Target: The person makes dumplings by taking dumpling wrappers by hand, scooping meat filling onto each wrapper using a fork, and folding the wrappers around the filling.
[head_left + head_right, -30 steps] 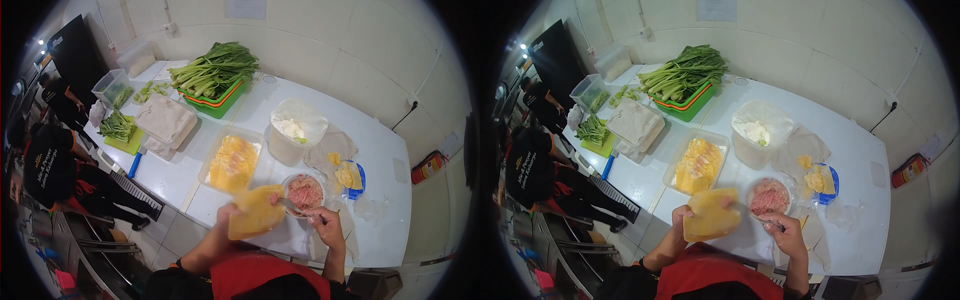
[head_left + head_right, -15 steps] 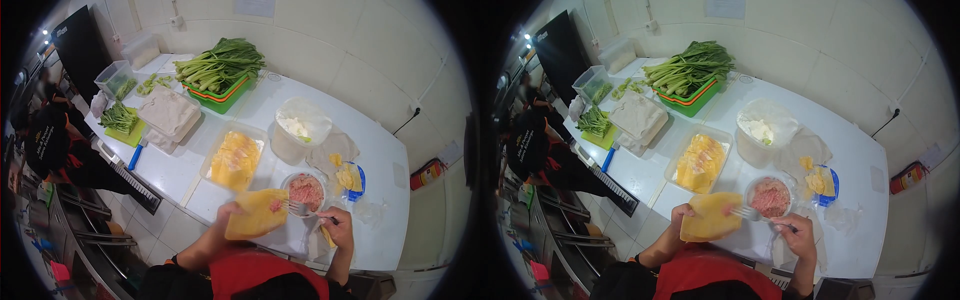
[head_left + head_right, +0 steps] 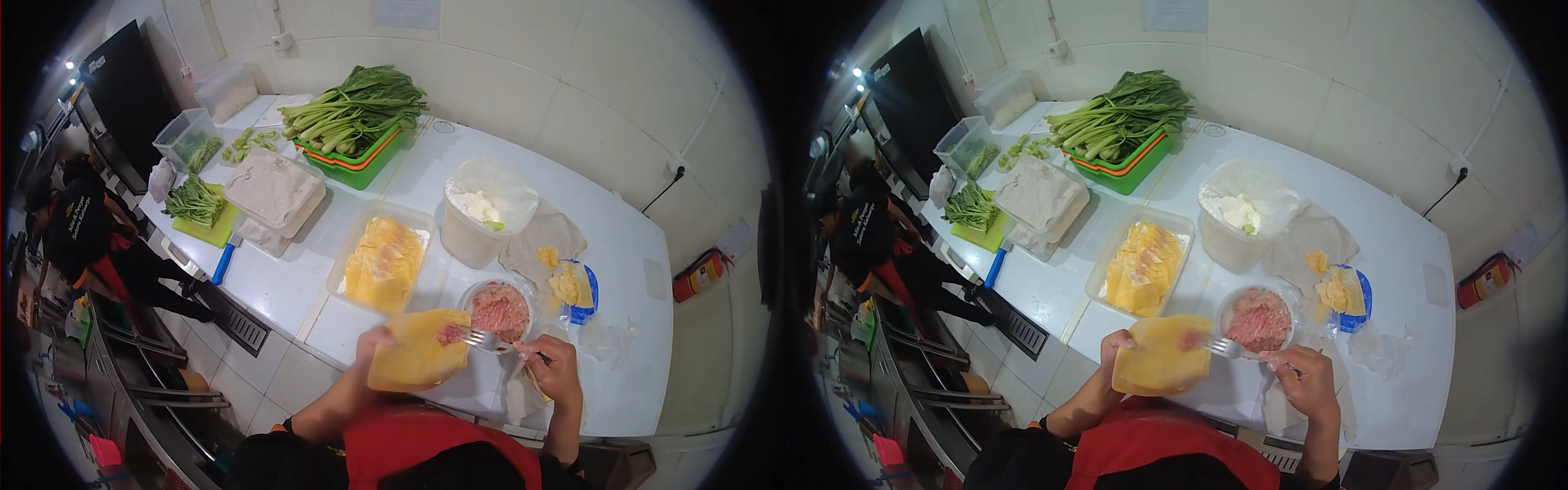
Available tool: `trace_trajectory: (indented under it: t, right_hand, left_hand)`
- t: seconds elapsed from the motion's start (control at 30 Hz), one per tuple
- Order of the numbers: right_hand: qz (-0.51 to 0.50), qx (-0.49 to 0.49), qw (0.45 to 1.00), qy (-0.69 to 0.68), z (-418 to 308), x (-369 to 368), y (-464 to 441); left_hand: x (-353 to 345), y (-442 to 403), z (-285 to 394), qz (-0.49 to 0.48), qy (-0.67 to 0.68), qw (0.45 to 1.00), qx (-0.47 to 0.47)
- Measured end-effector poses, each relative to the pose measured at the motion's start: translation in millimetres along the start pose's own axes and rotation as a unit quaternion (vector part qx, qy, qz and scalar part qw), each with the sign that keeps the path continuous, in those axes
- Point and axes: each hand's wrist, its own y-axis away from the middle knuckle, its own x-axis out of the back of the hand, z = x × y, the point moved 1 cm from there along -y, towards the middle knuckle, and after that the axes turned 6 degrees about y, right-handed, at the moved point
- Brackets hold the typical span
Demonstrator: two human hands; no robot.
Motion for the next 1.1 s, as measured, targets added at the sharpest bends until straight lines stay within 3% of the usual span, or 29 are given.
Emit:
trace_trajectory:
  t: [0.27,0.57,0.87,0.97,1.1]
  right_hand:
    - [0.090,-0.022,0.995,-0.038,3,-9,12]
    - [0.095,0.009,0.994,0.043,6,-20,7]
    - [0.148,-0.097,0.984,0.022,25,-14,17]
    - [0.035,-0.158,0.984,0.069,31,-12,20]
    - [-0.030,-0.167,0.960,0.223,50,-36,17]
  left_hand:
    - [18,-18,-7,-0.032,0.036,0.999,-0.020]
    - [17,-23,-11,-0.092,0.062,0.994,-0.017]
    - [12,-26,-13,-0.075,0.063,0.995,-0.011]
    - [9,-30,-14,-0.092,0.066,0.993,-0.032]
    - [2,-31,-18,-0.098,0.068,0.992,-0.050]
